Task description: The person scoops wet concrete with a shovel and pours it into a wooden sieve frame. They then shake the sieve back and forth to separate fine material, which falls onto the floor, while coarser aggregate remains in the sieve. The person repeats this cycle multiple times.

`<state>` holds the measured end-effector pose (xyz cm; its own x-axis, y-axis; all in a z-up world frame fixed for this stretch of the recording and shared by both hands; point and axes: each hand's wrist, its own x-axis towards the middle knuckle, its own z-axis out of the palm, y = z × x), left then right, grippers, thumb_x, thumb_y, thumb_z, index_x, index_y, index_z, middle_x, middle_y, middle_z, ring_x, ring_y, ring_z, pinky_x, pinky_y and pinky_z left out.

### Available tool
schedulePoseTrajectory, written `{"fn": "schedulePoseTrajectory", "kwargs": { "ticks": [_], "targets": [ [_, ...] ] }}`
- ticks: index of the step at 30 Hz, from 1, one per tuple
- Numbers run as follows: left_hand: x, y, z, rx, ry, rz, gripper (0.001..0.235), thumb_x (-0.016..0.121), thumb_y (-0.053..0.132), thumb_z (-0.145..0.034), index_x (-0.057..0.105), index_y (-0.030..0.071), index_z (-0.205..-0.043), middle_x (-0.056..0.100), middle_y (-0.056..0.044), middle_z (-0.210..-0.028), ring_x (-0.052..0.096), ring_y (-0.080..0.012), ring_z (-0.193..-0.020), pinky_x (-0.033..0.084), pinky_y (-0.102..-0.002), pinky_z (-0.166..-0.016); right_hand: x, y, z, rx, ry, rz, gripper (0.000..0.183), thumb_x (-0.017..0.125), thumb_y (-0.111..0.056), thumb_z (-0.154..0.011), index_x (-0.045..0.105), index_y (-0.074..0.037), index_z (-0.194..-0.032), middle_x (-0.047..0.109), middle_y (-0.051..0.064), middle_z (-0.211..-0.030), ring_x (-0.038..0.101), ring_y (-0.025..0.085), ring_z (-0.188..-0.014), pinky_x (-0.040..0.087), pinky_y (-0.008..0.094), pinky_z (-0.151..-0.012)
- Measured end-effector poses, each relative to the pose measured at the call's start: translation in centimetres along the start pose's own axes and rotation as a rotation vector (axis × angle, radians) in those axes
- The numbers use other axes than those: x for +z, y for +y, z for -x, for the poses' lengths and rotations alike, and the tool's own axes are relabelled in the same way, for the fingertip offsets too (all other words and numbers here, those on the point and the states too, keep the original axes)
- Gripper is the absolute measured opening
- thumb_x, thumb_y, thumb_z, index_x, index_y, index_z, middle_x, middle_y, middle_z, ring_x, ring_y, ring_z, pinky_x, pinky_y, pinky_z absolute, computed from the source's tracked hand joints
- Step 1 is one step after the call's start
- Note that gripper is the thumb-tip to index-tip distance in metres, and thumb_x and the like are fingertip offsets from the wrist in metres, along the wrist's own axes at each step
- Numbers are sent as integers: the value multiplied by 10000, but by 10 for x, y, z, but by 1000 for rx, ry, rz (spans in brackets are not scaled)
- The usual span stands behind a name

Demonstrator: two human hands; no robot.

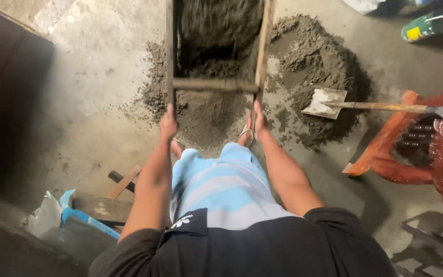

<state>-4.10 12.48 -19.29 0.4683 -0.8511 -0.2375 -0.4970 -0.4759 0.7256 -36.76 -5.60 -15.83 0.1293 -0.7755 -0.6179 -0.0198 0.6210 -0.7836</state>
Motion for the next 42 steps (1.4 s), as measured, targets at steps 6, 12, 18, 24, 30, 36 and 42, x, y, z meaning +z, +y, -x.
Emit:
{"fn": "schedulePoseTrajectory", "kwargs": {
  "ticks": [6,12,18,24,30,36,42],
  "targets": [
    [-147,205,-87,-533,-108,378,780,85,819,-838,568,206,-848,412,61,-638,369,-65,-531,350,-263,-448,109,-256,67,52,-139,330,1214,146,-839,-744,224,5,-1613,326,-77,-493,270,84,-393,394,220,-385],
    [-121,163,-75,-591,-109,438,1052,150,780,-851,544,-44,-1373,425,98,-598,364,-29,-440,317,-247,-360,89,-237,66,103,-57,260,1013,381,-828,-650,611,28,-1142,493,-3,-678,394,93,-398,367,262,-371],
    [22,-2,37,126,70,-137,602,408,74,-1045,231,86,-1620,577,-212,-854,534,-361,-666,369,-515,-594,2,-51,72,84,-147,153,838,383,-713,-959,447,-106,-385,389,43,-403,413,199,-415,420,302,-629],
    [12,1,-9,-380,19,190,834,109,637,-1030,625,-4,-890,662,-327,-936,596,-509,-927,394,-570,-870,20,-77,57,6,-299,194,892,269,-663,-1002,448,-87,-344,378,61,-372,456,223,-435,453,286,-658],
    [-137,181,-98,-544,-138,435,899,92,835,-754,606,118,-923,399,55,-612,359,-51,-487,321,-234,-395,101,-242,47,-29,-178,423,1341,124,-900,-565,135,-117,-1653,729,242,-912,229,53,-369,294,216,-306],
    [-81,54,-85,-421,-53,172,661,125,544,-958,603,93,-1033,710,-177,-863,743,-254,-654,573,-443,-583,72,-202,59,-108,-276,404,779,349,-819,-818,398,-134,-451,321,42,-419,320,175,-424,284,320,-499],
    [-15,44,50,-395,-83,444,645,204,516,-1145,352,116,-1628,417,-199,-1600,322,-348,-1533,234,-507,-1267,-18,-12,29,-59,-26,154,721,482,-784,-921,547,-136,-612,483,48,-424,487,111,-384,427,252,-462]
  ]
}}
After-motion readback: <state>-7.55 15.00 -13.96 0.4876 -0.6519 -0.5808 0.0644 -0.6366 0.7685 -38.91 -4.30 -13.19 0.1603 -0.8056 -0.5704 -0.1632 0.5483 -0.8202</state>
